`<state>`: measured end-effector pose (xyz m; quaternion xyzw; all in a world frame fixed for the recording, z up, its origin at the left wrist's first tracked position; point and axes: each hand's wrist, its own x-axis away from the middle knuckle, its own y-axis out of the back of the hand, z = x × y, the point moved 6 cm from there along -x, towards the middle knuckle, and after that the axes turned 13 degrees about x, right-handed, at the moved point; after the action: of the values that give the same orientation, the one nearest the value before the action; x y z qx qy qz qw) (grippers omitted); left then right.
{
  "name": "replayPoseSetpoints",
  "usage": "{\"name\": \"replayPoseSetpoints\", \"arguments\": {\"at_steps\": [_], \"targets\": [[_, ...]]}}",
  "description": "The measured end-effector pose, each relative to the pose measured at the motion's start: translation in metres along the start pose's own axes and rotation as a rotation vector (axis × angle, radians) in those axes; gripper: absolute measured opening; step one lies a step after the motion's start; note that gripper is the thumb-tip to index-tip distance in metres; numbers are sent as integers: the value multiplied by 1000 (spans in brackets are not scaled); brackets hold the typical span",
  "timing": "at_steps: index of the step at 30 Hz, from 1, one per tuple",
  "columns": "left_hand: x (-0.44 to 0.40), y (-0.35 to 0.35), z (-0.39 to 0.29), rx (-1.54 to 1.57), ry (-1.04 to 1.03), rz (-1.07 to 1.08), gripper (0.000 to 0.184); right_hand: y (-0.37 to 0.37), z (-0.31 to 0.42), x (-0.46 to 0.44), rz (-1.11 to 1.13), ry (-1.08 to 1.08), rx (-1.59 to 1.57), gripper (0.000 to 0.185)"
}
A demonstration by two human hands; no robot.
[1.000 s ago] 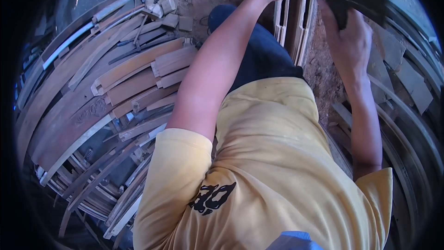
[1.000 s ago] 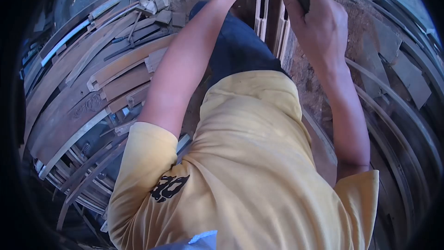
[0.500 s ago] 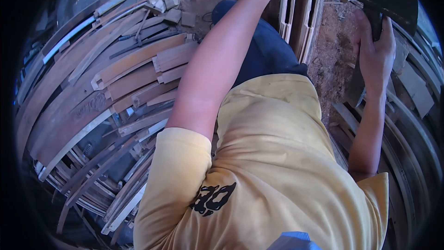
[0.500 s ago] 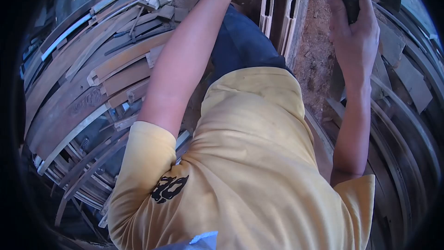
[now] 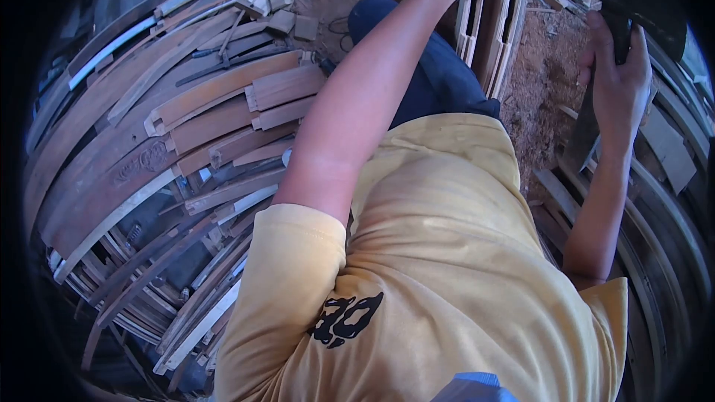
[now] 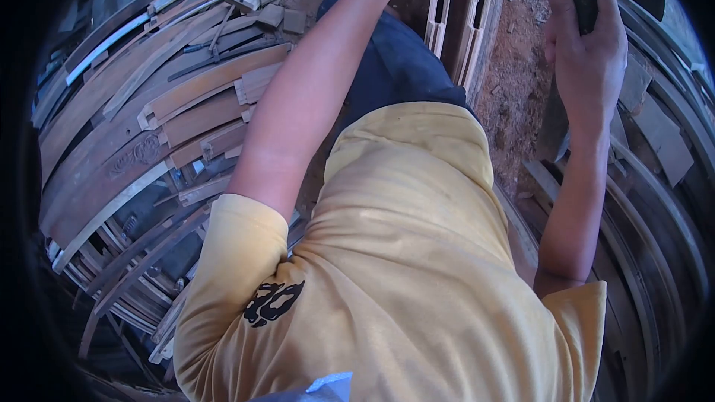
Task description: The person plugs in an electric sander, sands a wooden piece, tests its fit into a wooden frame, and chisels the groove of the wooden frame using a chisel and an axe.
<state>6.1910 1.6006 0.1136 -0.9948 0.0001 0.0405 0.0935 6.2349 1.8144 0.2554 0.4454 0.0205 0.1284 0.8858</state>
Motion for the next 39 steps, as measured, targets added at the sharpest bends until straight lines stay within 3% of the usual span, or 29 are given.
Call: {"name": "replayPoseSetpoints", "arguments": {"at_steps": [11,13,15,16,18,20,22,24,26,28,30,32,33,36,38,39], "targets": [[5,-15,-4,-31,60,120,19,5,4,-5,-46,59,108,42],[7,-18,-2,-21,34,126,20,-1,6,-9,-93,123,201,43],[11,-21,-7,206,-71,42,21,-15,5,-13,-116,242,397,45],[12,-18,-8,148,-50,77,24,-20,5,-13,-116,287,450,46],[10,-8,13,138,-22,53,30,-11,16,-12,-162,313,432,49],[11,0,8,93,-43,25,30,0,12,-2,-66,73,321,50],[21,0,-4,50,-65,5,31,-6,14,3,-93,76,278,49],[24,-3,-10,124,-23,8,26,-26,21,-3,76,188,511,46],[16,4,-12,27,-8,-1,25,-22,30,-3,62,189,425,44],[16,5,-1,16,-59,47,27,-6,40,8,-86,268,117,44],[17,7,12,-61,36,26,31,-9,33,12,-10,23,142,41],[18,0,11,62,-6,126,31,-24,31,4,3,199,337,36],[25,2,10,127,-63,40,31,-32,30,1,90,212,499,35],[24,5,8,-126,-149,-57,32,-16,35,4,-8,228,281,37],[20,11,37,-299,195,147,33,-24,29,14,-27,229,116,37],[30,13,36,70,139,104,36,-42,19,10,20,261,273,35]]}}
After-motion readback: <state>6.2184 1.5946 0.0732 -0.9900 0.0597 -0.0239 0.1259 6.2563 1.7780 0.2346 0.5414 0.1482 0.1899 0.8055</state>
